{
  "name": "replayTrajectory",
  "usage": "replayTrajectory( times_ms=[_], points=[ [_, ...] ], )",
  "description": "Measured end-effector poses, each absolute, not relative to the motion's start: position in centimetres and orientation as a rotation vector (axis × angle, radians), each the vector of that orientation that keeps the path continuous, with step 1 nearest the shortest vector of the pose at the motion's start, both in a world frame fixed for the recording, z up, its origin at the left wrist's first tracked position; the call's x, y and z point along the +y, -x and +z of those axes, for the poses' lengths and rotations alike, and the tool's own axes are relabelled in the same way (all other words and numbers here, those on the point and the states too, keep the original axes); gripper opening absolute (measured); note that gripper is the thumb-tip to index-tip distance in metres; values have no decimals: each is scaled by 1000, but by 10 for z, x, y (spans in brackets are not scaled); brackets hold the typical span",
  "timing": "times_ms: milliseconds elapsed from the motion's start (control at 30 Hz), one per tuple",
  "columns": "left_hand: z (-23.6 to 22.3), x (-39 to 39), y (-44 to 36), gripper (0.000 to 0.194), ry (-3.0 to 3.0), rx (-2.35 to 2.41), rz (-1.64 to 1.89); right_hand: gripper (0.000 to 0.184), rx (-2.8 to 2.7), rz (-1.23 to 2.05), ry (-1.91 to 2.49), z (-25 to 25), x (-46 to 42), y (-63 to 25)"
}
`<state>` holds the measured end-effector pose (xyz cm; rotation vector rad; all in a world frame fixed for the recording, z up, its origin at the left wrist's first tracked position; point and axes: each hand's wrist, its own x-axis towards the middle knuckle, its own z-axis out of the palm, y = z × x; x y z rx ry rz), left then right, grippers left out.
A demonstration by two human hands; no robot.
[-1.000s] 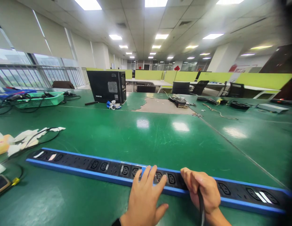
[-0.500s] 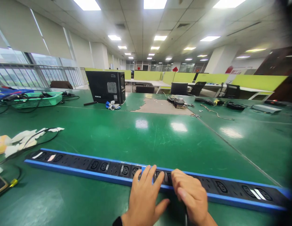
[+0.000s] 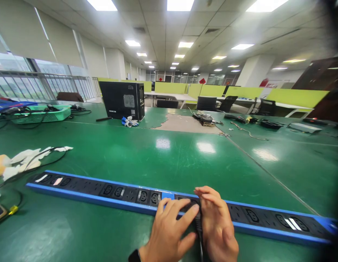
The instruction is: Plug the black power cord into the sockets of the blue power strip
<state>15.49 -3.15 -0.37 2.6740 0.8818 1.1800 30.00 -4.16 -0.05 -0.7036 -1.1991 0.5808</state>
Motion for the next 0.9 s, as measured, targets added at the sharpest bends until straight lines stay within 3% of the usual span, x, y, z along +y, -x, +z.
replayTrajectory(
  times_ms=[233, 400, 533, 733, 900],
  points=[
    [3, -34, -157, 21, -2614, 856, 1292, 41, -1119, 708, 649, 5, -42, -297],
    [14, -25, -129, 23, -2668, 889, 1565, 26, -1047, 387, 794, -7, -22, -340],
    [23, -7, -86, 32, -2450, 1328, 1765, 26, -1117, 263, 1065, -13, -20, -357],
    [12, -4, -38, 29, -2558, 1513, 1438, 26, -1377, 148, 1167, -6, -25, -351],
    [3, -5, -29, 29, -2414, 1684, 1454, 27, -1351, 139, 1215, -4, -25, -351]
  ],
)
